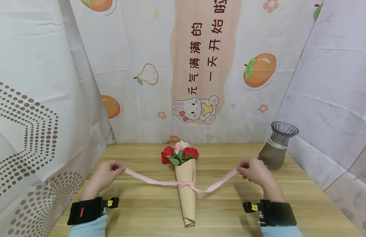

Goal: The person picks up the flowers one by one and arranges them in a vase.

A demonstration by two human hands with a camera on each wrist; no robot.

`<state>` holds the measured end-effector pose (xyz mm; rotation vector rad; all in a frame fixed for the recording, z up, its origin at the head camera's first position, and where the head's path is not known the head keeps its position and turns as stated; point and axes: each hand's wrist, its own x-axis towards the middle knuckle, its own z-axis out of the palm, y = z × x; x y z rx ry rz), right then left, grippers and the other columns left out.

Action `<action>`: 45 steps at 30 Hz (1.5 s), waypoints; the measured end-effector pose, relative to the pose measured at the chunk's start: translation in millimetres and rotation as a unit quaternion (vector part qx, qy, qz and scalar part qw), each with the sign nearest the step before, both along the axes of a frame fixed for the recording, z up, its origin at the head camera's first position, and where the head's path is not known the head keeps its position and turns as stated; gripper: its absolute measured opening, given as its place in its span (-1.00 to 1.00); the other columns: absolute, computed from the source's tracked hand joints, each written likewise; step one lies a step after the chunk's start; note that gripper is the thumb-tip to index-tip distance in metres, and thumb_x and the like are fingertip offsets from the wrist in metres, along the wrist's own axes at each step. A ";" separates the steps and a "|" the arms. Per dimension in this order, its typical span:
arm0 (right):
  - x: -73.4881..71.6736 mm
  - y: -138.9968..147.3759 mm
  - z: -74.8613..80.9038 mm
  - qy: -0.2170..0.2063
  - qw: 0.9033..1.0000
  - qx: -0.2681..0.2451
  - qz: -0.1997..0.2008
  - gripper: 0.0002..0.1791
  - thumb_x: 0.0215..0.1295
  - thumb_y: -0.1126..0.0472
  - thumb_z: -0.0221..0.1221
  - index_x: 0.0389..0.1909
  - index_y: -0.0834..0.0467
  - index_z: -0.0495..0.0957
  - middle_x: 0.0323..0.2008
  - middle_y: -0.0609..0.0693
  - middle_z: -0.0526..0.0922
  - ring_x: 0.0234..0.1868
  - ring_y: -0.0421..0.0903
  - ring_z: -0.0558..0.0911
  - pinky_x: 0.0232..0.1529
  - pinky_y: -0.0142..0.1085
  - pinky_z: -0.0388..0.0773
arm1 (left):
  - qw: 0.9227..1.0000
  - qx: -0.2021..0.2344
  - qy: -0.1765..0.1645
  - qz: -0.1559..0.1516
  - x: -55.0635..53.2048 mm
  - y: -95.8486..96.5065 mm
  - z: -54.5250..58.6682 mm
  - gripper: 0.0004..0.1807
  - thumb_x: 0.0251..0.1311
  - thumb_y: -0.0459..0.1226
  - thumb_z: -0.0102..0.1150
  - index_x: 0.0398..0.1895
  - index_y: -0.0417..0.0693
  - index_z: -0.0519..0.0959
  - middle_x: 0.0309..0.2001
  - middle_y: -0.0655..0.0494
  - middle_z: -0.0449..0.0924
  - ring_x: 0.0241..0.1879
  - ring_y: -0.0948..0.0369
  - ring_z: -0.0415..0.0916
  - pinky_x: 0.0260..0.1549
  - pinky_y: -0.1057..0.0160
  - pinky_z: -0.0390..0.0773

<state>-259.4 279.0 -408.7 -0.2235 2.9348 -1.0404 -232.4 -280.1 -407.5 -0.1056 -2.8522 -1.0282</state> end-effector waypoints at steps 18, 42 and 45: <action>-2.8 10.6 -13.3 -0.057 0.998 0.028 -0.007 -0.85 0.33 0.22 0.26 -0.22 0.23 0.69 -0.38 0.11 0.70 -0.46 -0.07 0.64 -0.52 -0.23 0.55 | 0.999 0.002 -0.037 -0.006 -12.9 -11.6 -31.7 -0.81 0.40 -0.23 0.20 -0.18 -0.22 0.63 -0.31 0.03 0.61 -0.34 0.17 0.43 -0.38 0.21 0.43; 1.4 -1.0 11.3 0.131 0.990 -0.038 0.022 -0.42 0.37 0.13 0.32 0.34 0.24 0.45 0.20 0.32 0.61 0.15 0.30 0.66 0.04 0.08 0.65 | 0.997 0.006 0.078 -0.021 -7.2 33.6 4.5 -0.54 0.43 -0.04 0.19 0.17 -0.20 0.54 0.05 -0.12 0.64 0.07 -0.05 0.56 0.06 -0.12 0.56; 0.9 -6.9 10.8 0.132 0.989 -0.042 0.046 -0.45 0.35 0.16 0.33 0.31 0.24 0.48 0.15 0.29 0.65 0.10 0.26 0.69 0.05 0.08 0.65 | 0.997 0.004 0.075 -0.031 -5.6 44.8 6.8 -0.58 0.43 -0.07 0.20 0.17 -0.16 0.54 0.06 -0.10 0.63 0.09 -0.02 0.55 0.07 -0.11 0.55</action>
